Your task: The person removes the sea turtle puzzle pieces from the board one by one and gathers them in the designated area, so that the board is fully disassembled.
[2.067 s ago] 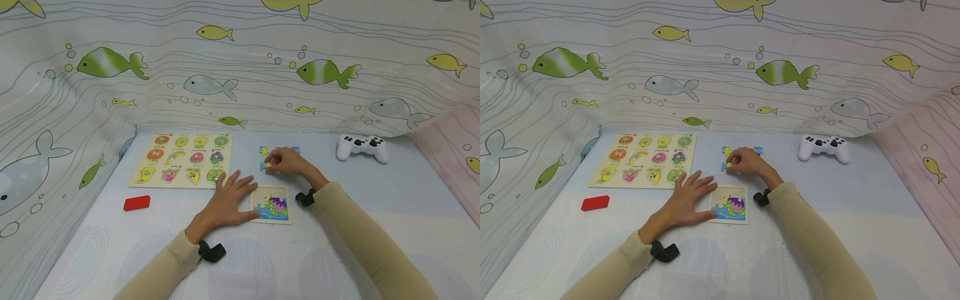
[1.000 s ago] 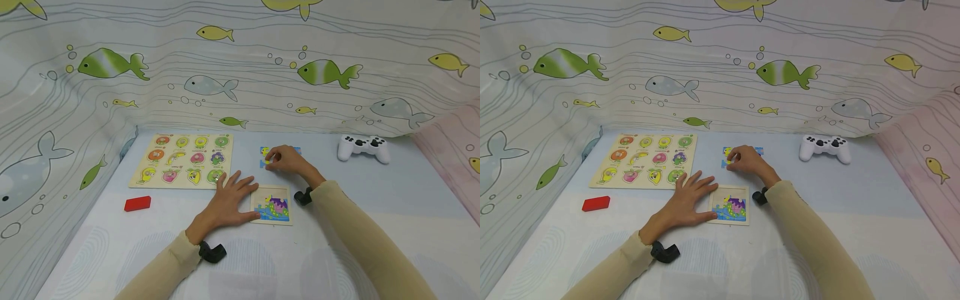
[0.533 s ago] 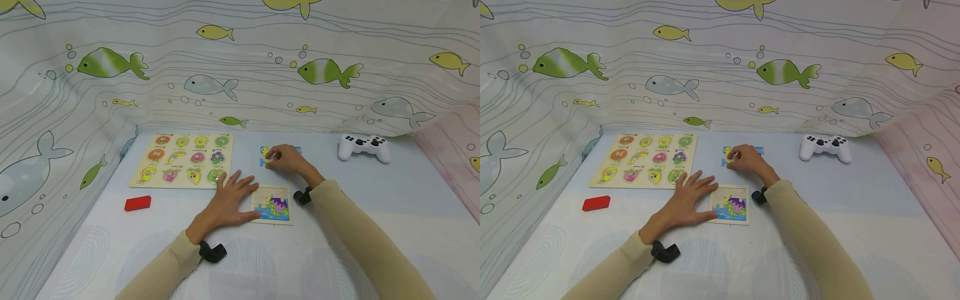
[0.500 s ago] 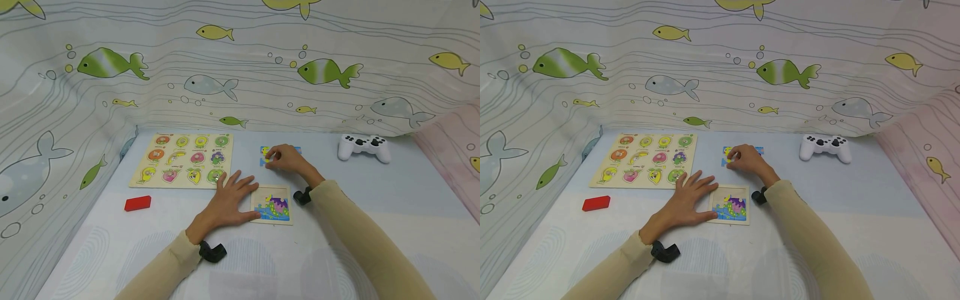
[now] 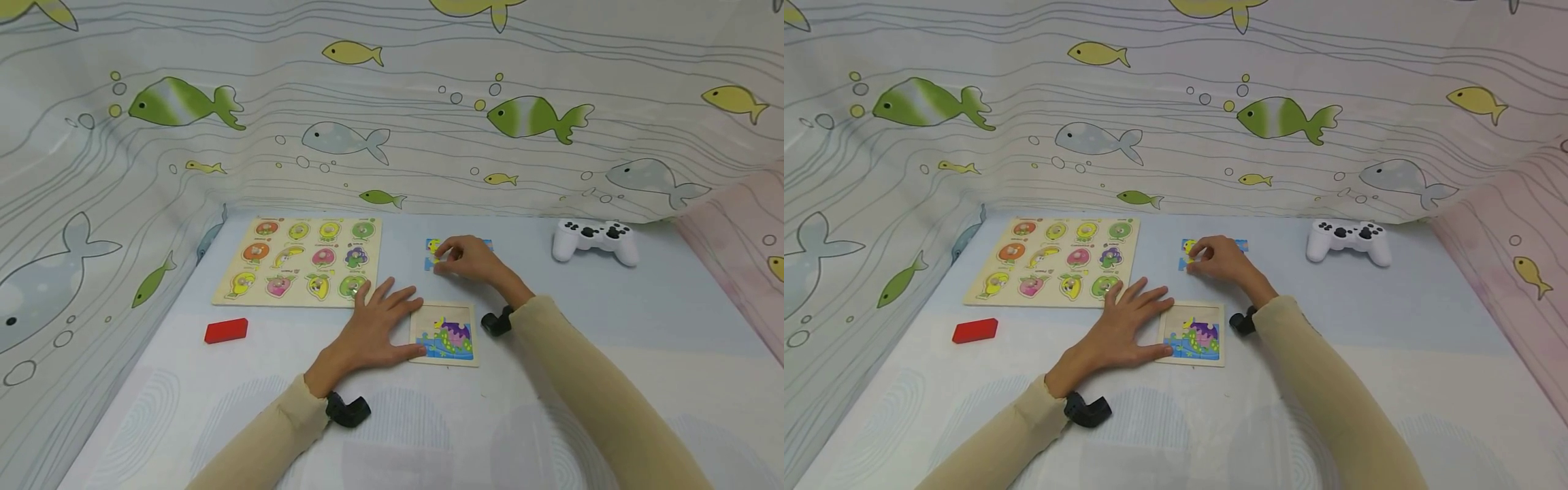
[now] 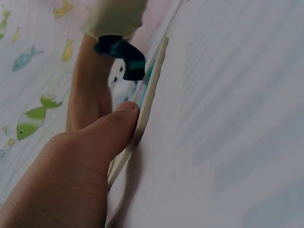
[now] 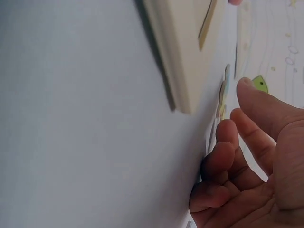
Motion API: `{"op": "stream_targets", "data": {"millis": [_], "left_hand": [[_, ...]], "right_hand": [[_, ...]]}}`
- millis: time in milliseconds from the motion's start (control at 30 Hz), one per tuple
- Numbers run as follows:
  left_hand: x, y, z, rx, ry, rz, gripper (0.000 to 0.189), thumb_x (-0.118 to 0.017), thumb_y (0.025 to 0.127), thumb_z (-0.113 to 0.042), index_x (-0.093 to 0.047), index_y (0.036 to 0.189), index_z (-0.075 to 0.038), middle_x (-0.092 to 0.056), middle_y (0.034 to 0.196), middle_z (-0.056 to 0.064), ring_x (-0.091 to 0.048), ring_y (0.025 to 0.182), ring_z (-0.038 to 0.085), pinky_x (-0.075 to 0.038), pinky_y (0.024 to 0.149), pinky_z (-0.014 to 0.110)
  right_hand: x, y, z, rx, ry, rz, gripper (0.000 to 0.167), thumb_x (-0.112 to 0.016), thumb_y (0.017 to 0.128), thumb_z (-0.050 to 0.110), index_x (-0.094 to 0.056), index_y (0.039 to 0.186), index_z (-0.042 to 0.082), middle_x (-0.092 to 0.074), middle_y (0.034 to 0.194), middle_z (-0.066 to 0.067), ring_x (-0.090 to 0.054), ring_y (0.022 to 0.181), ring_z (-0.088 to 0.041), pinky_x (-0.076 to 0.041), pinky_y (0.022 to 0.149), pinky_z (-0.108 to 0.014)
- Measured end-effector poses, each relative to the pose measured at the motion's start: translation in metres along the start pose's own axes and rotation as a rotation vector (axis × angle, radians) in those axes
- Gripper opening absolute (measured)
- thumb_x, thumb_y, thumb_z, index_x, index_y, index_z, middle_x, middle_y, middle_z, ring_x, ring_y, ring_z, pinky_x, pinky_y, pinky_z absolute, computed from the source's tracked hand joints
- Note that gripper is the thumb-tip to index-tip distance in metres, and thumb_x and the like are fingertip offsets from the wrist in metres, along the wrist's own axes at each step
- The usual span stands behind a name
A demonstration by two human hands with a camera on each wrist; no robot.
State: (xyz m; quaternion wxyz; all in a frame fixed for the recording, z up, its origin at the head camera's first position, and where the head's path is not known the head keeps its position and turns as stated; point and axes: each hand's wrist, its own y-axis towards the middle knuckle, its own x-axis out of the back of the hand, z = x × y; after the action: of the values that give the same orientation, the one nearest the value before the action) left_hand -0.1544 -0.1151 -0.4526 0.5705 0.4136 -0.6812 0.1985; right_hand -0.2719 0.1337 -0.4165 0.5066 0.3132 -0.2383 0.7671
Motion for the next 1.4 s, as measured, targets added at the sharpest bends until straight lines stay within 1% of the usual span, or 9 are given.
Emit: {"op": "stream_targets", "data": {"millis": [300, 467, 600, 700, 767, 867, 1100, 1167, 1400], "left_hand": [[0.000, 0.000, 0.000, 0.009, -0.011, 0.017, 0.081, -0.063, 0.084, -0.070, -0.050, 0.151, -0.027, -0.043, 0.161, -0.002, -0.025, 0.156, 0.038, -0.008, 0.120, 0.068], [0.000, 0.000, 0.001, 0.016, -0.009, 0.026, 0.081, -0.062, 0.084, -0.071, -0.049, 0.152, -0.028, -0.042, 0.162, -0.002, -0.024, 0.156, 0.037, -0.007, 0.121, 0.067], [0.001, 0.001, 0.001, 0.020, -0.004, 0.030, 0.082, -0.062, 0.084, -0.071, -0.048, 0.152, -0.029, -0.041, 0.163, -0.003, -0.023, 0.157, 0.037, -0.007, 0.121, 0.067], [0.002, 0.002, 0.001, 0.023, -0.002, 0.034, 0.082, -0.061, 0.084, -0.072, -0.047, 0.153, -0.029, -0.041, 0.163, -0.003, -0.023, 0.157, 0.037, -0.006, 0.121, 0.067], [0.002, 0.002, 0.000, 0.025, 0.000, 0.040, 0.082, -0.061, 0.085, -0.072, -0.047, 0.153, -0.029, -0.041, 0.163, -0.003, -0.022, 0.157, 0.037, -0.006, 0.121, 0.067], [0.002, 0.001, 0.000, 0.027, -0.005, 0.042, 0.082, -0.061, 0.085, -0.071, -0.047, 0.153, -0.029, -0.041, 0.163, -0.002, -0.023, 0.157, 0.037, -0.006, 0.121, 0.067], [0.001, 0.002, -0.002, 0.022, -0.014, 0.031, 0.081, -0.062, 0.084, -0.071, -0.049, 0.152, -0.028, -0.043, 0.162, -0.001, -0.024, 0.156, 0.038, -0.007, 0.121, 0.068], [0.001, 0.002, -0.002, 0.020, -0.013, 0.028, 0.081, -0.062, 0.084, -0.071, -0.050, 0.151, -0.028, -0.043, 0.162, -0.001, -0.025, 0.156, 0.038, -0.007, 0.121, 0.068], [0.001, 0.002, -0.001, 0.017, -0.010, 0.029, 0.080, -0.062, 0.084, -0.071, -0.050, 0.151, -0.028, -0.044, 0.161, -0.002, -0.026, 0.155, 0.039, -0.008, 0.120, 0.070]], "right_hand": [[0.001, -0.013, -0.004, 0.041, 0.043, 0.015, 0.020, -0.075, 0.093, 0.025, -0.076, 0.106, 0.010, -0.065, 0.087, -0.004, -0.051, 0.075, -0.017, -0.040, 0.064, -0.027], [0.002, -0.027, -0.005, 0.030, 0.073, 0.037, 0.017, -0.072, 0.096, 0.027, -0.077, 0.103, 0.012, -0.069, 0.091, -0.003, -0.052, 0.078, -0.017, -0.042, 0.066, -0.026], [0.004, -0.040, -0.005, 0.011, 0.104, 0.084, 0.020, -0.070, 0.097, 0.029, -0.078, 0.106, 0.012, -0.073, 0.099, -0.005, -0.055, 0.084, -0.019, -0.047, 0.070, -0.027], [0.005, -0.049, -0.005, 0.016, 0.132, 0.138, 0.021, -0.070, 0.097, 0.027, -0.078, 0.109, 0.012, -0.076, 0.107, -0.005, -0.057, 0.090, -0.019, -0.049, 0.078, -0.029], [0.005, -0.055, -0.006, 0.035, 0.143, 0.170, 0.021, -0.071, 0.097, 0.025, -0.078, 0.111, 0.012, -0.076, 0.109, -0.005, -0.059, 0.092, -0.019, -0.050, 0.082, -0.029], [0.004, -0.062, -0.007, 0.074, 0.159, 0.204, 0.021, -0.072, 0.095, 0.022, -0.078, 0.112, 0.011, -0.076, 0.110, -0.006, -0.059, 0.091, -0.018, -0.050, 0.083, -0.026], [0.000, -0.077, -0.006, 0.132, 0.132, 0.214, 0.023, -0.077, 0.091, 0.020, -0.077, 0.113, 0.013, -0.073, 0.101, -0.001, -0.055, 0.084, -0.017, -0.046, 0.074, -0.023], [-0.001, -0.081, -0.005, 0.135, 0.118, 0.208, 0.025, -0.078, 0.090, 0.021, -0.077, 0.114, 0.015, -0.071, 0.101, 0.000, -0.054, 0.085, -0.017, -0.045, 0.074, -0.024], [-0.005, -0.089, -0.001, 0.159, 0.020, 0.201, 0.030, -0.082, 0.086, 0.023, -0.077, 0.116, 0.021, -0.066, 0.106, 0.002, -0.050, 0.097, -0.017, -0.041, 0.083, -0.032]]}}
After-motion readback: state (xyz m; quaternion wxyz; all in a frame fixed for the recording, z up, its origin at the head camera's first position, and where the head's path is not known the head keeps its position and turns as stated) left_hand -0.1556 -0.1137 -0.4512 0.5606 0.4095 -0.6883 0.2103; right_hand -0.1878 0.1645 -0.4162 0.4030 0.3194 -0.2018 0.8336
